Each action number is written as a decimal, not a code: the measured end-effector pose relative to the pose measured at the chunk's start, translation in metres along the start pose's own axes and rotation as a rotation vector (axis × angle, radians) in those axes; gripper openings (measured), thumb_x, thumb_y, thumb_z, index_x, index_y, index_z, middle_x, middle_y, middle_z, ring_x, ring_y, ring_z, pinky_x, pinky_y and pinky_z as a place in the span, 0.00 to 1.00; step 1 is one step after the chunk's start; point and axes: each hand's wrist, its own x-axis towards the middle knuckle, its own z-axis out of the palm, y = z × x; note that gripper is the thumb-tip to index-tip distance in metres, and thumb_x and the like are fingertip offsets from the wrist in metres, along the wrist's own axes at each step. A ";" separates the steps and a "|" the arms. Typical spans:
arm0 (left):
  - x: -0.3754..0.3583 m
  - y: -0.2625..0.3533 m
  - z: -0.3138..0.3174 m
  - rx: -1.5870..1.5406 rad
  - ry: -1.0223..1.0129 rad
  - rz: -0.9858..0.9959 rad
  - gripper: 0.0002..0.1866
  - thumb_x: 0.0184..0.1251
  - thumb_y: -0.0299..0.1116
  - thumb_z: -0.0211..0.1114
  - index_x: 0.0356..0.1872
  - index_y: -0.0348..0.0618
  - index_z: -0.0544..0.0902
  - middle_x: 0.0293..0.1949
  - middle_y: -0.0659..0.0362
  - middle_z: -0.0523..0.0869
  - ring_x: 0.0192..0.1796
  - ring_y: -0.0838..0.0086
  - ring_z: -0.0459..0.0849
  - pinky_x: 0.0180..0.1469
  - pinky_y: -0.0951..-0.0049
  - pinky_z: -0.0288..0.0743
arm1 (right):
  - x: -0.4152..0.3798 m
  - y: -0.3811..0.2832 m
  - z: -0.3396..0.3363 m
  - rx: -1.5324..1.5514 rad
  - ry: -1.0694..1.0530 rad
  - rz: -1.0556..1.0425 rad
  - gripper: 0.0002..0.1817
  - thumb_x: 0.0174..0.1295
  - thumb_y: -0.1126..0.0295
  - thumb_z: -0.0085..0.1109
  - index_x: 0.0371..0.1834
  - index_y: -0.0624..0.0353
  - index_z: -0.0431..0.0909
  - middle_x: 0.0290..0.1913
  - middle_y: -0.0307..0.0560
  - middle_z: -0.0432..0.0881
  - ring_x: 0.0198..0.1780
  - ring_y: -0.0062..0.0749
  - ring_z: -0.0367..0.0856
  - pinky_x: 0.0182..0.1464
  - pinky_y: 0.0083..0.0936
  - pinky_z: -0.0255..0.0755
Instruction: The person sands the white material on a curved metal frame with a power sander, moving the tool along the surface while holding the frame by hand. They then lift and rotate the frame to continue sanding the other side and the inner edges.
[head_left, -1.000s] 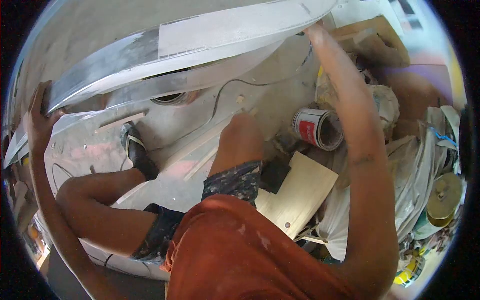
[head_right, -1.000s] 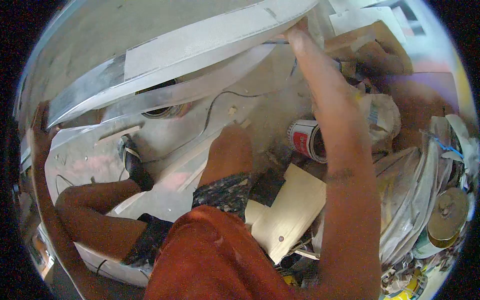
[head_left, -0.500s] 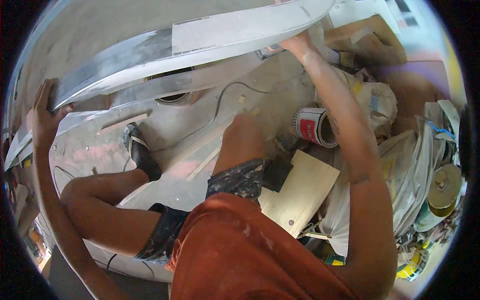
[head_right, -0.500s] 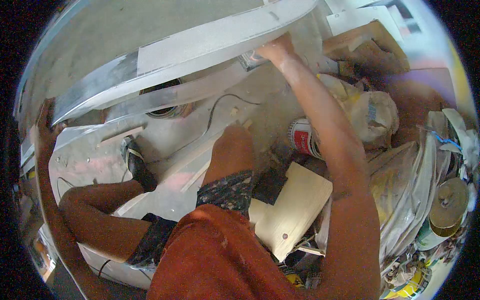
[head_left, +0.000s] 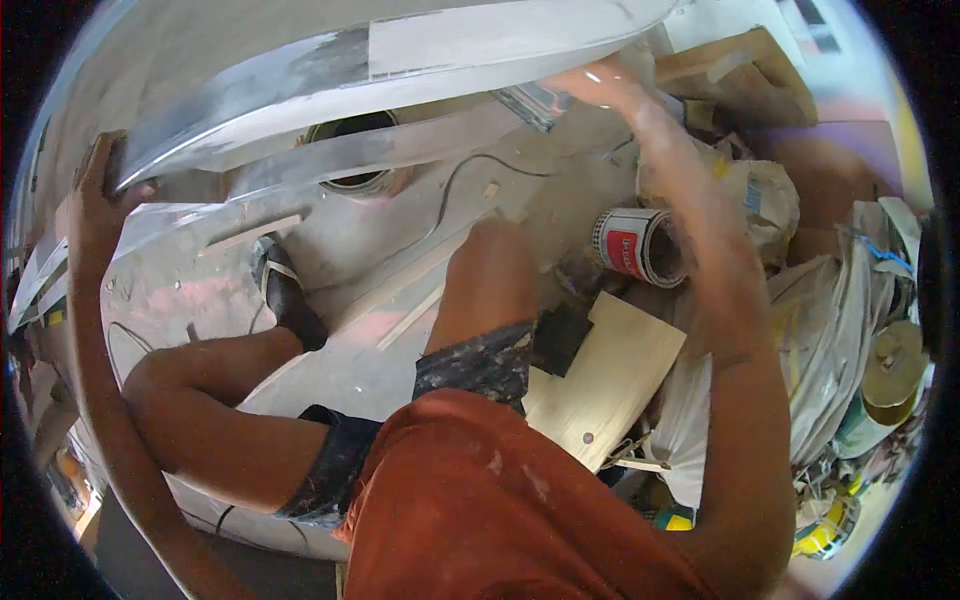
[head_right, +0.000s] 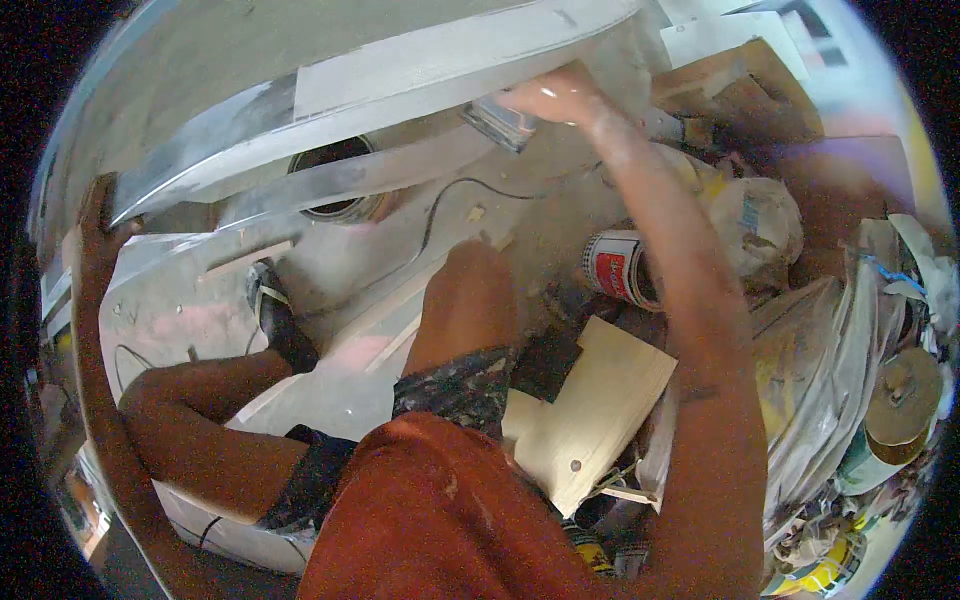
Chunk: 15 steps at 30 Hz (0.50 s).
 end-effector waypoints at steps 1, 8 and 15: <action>0.003 0.010 -0.004 -0.033 -0.053 -0.015 0.38 0.47 0.40 0.82 0.63 0.46 0.78 0.57 0.52 0.85 0.59 0.56 0.85 0.60 0.63 0.77 | -0.001 0.014 0.001 0.051 -0.139 0.015 0.36 0.58 0.43 0.66 0.66 0.54 0.80 0.64 0.51 0.84 0.64 0.47 0.81 0.67 0.38 0.73; 0.005 0.008 -0.004 -0.016 -0.084 0.021 0.42 0.45 0.46 0.82 0.64 0.44 0.77 0.58 0.52 0.85 0.59 0.59 0.84 0.62 0.63 0.76 | 0.006 0.042 -0.049 0.211 -0.458 0.144 0.38 0.58 0.40 0.66 0.63 0.58 0.81 0.62 0.57 0.84 0.61 0.51 0.82 0.66 0.38 0.73; 0.002 0.010 -0.003 -0.029 -0.023 0.021 0.45 0.43 0.51 0.82 0.65 0.43 0.77 0.59 0.51 0.84 0.59 0.60 0.84 0.63 0.63 0.76 | -0.005 0.019 -0.060 -0.067 -0.466 -0.118 0.39 0.58 0.40 0.67 0.65 0.60 0.79 0.57 0.58 0.86 0.59 0.49 0.84 0.63 0.39 0.74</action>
